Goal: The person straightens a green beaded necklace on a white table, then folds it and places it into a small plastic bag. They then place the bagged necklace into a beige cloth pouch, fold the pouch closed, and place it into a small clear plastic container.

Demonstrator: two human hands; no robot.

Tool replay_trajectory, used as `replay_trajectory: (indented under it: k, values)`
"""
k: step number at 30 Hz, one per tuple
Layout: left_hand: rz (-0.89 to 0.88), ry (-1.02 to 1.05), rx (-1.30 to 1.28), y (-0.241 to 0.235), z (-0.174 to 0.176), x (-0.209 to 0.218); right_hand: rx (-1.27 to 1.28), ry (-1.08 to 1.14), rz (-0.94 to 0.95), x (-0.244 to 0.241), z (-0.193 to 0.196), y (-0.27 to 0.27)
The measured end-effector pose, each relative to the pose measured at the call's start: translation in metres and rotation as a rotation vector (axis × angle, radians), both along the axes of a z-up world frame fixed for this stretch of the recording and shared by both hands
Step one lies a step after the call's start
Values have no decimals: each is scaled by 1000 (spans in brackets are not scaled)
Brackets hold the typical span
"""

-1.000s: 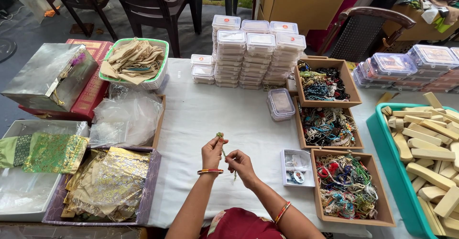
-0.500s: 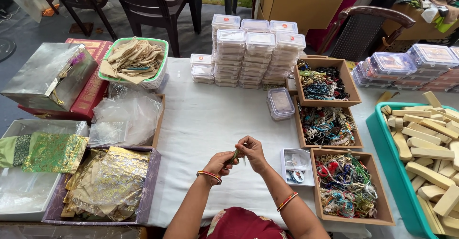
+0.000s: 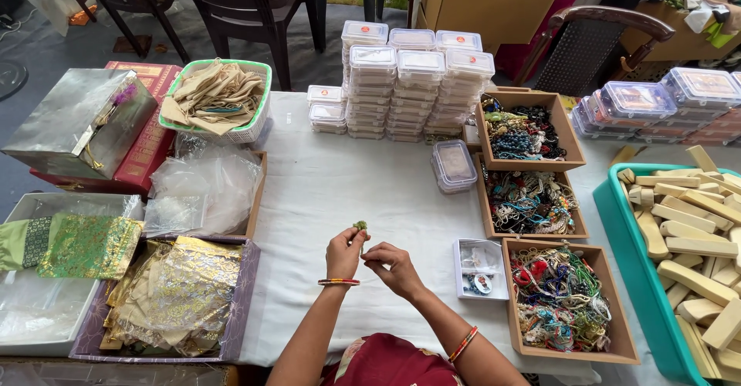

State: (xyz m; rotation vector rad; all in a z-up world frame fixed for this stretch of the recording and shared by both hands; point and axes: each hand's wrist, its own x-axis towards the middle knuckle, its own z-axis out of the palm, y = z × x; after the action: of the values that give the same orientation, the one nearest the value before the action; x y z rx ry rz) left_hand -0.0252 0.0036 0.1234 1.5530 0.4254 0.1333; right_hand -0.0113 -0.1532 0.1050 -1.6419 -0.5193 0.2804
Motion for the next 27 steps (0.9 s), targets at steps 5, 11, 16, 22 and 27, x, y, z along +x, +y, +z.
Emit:
replay_trajectory:
  k: [5,11,16,22,27]
  values:
    - [-99,96,128,0,-23,2,-251,-523,10,11,32,-4]
    - [-221,211,-209,1,-11,0,-256,-432,-46,32,35,-13]
    - [-309,281,-371,4,-7,1,-63,-230,87,40,35,-21]
    - [-265,317,-420,0,-45,9,335,380,243,32,20,-21]
    - [-124,-169,542,-14,-54,4,215,-73,9,26,10,-15]
